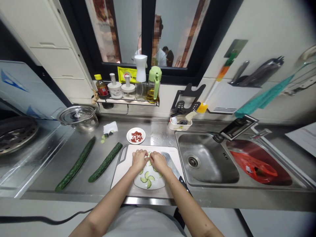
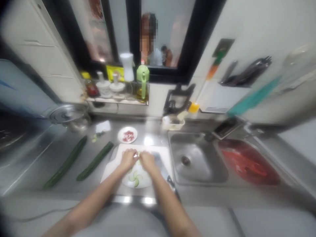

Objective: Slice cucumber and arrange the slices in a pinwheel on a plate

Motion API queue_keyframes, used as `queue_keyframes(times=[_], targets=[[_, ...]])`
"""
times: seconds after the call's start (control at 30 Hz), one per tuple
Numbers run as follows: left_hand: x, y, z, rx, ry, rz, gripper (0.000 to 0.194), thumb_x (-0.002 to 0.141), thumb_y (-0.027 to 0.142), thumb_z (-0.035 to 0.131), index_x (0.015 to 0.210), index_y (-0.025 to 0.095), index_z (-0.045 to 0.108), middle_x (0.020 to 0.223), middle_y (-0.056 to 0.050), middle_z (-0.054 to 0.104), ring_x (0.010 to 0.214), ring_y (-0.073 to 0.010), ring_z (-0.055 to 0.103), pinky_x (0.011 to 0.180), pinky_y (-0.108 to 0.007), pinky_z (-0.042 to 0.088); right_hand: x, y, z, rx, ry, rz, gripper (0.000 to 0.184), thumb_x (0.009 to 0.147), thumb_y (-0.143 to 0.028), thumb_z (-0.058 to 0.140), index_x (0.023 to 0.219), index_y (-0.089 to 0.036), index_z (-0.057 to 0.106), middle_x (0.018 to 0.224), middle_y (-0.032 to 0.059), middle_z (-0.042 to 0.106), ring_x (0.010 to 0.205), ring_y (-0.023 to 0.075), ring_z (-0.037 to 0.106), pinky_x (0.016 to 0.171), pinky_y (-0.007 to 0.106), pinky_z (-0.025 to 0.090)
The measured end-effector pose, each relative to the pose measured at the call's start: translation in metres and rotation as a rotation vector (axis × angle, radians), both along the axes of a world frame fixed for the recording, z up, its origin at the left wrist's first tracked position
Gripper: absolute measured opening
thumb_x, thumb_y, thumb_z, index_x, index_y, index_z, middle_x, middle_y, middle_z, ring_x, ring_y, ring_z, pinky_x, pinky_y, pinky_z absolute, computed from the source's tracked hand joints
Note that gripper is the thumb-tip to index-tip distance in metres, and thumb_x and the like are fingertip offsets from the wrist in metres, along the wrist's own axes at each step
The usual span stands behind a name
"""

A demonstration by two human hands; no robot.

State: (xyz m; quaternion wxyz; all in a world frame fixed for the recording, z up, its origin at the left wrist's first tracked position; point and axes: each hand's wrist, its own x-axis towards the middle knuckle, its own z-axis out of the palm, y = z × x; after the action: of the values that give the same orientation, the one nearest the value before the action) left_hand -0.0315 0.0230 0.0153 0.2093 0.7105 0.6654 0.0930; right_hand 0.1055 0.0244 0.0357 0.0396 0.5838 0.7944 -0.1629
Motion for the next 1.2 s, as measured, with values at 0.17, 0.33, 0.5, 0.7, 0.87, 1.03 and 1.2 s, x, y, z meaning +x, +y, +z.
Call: queue_keyframes(times=[0.17, 0.33, 0.5, 0.7, 0.87, 1.03, 1.2], targets=[[0.000, 0.000, 0.001, -0.004, 0.003, -0.008, 0.011, 0.083, 0.028, 0.059, 0.093, 0.023, 0.061, 0.101, -0.005, 0.064, 0.102, -0.0235, 0.051, 0.086, -0.035, 0.030, 0.003, 0.001, -0.002, -0.009, 0.056, -0.042, 0.021, 0.092, -0.026, 0.043, 0.099, -0.020, 0.062, 0.106, 0.0065, 0.065, 0.094, 0.0163, 0.058, 0.070, 0.025, 0.033], [-0.001, 0.000, 0.003, 0.010, 0.003, -0.009, 0.012, 0.083, 0.030, 0.061, 0.092, 0.023, 0.061, 0.100, -0.004, 0.064, 0.102, -0.0235, 0.051, 0.086, -0.036, 0.031, 0.004, 0.003, -0.004, -0.003, 0.085, -0.097, 0.020, 0.092, -0.026, 0.043, 0.098, -0.019, 0.061, 0.103, 0.0066, 0.066, 0.091, 0.0159, 0.059, 0.067, 0.025, 0.031], [-0.001, 0.000, 0.002, 0.001, -0.001, -0.011, 0.014, 0.084, 0.034, 0.060, 0.093, 0.023, 0.062, 0.100, -0.005, 0.064, 0.102, -0.0234, 0.051, 0.087, -0.036, 0.030, 0.003, 0.004, -0.008, -0.010, 0.066, -0.103, 0.018, 0.091, -0.026, 0.046, 0.096, -0.019, 0.061, 0.103, 0.0066, 0.066, 0.090, 0.0161, 0.059, 0.065, 0.025, 0.030], [-0.003, 0.001, 0.002, 0.006, -0.035, -0.004, 0.012, 0.084, 0.032, 0.060, 0.091, 0.023, 0.062, 0.098, -0.004, 0.064, 0.100, -0.0227, 0.052, 0.086, -0.035, 0.031, 0.006, 0.005, -0.011, -0.006, 0.114, -0.116, 0.017, 0.090, -0.026, 0.046, 0.095, -0.019, 0.061, 0.100, 0.0057, 0.066, 0.087, 0.0147, 0.058, 0.065, 0.024, 0.028], [-0.006, 0.002, 0.007, 0.003, -0.063, 0.008, 0.010, 0.082, 0.027, 0.058, 0.091, 0.023, 0.062, 0.096, -0.003, 0.065, 0.097, -0.0218, 0.052, 0.085, -0.035, 0.031, 0.010, 0.006, -0.009, 0.011, 0.186, -0.131, 0.018, 0.091, -0.028, 0.046, 0.095, -0.019, 0.061, 0.098, 0.0051, 0.066, 0.086, 0.0136, 0.057, 0.068, 0.023, 0.029], [-0.002, 0.004, 0.007, -0.009, -0.040, -0.005, 0.012, 0.083, 0.031, 0.060, 0.091, 0.023, 0.062, 0.098, -0.004, 0.065, 0.099, -0.0226, 0.052, 0.085, -0.035, 0.031, 0.006, 0.005, -0.007, 0.006, 0.150, -0.131, 0.016, 0.090, -0.025, 0.047, 0.094, -0.019, 0.061, 0.098, 0.0052, 0.066, 0.086, 0.0139, 0.057, 0.067, 0.023, 0.029], [0.001, 0.003, 0.004, -0.008, -0.011, -0.015, 0.012, 0.083, 0.030, 0.060, 0.093, 0.023, 0.062, 0.099, -0.004, 0.065, 0.100, -0.0232, 0.052, 0.086, -0.036, 0.030, 0.001, 0.003, -0.009, -0.014, 0.103, -0.117, 0.017, 0.091, -0.025, 0.046, 0.095, -0.019, 0.061, 0.099, 0.0053, 0.067, 0.085, 0.0143, 0.059, 0.064, 0.024, 0.029]])
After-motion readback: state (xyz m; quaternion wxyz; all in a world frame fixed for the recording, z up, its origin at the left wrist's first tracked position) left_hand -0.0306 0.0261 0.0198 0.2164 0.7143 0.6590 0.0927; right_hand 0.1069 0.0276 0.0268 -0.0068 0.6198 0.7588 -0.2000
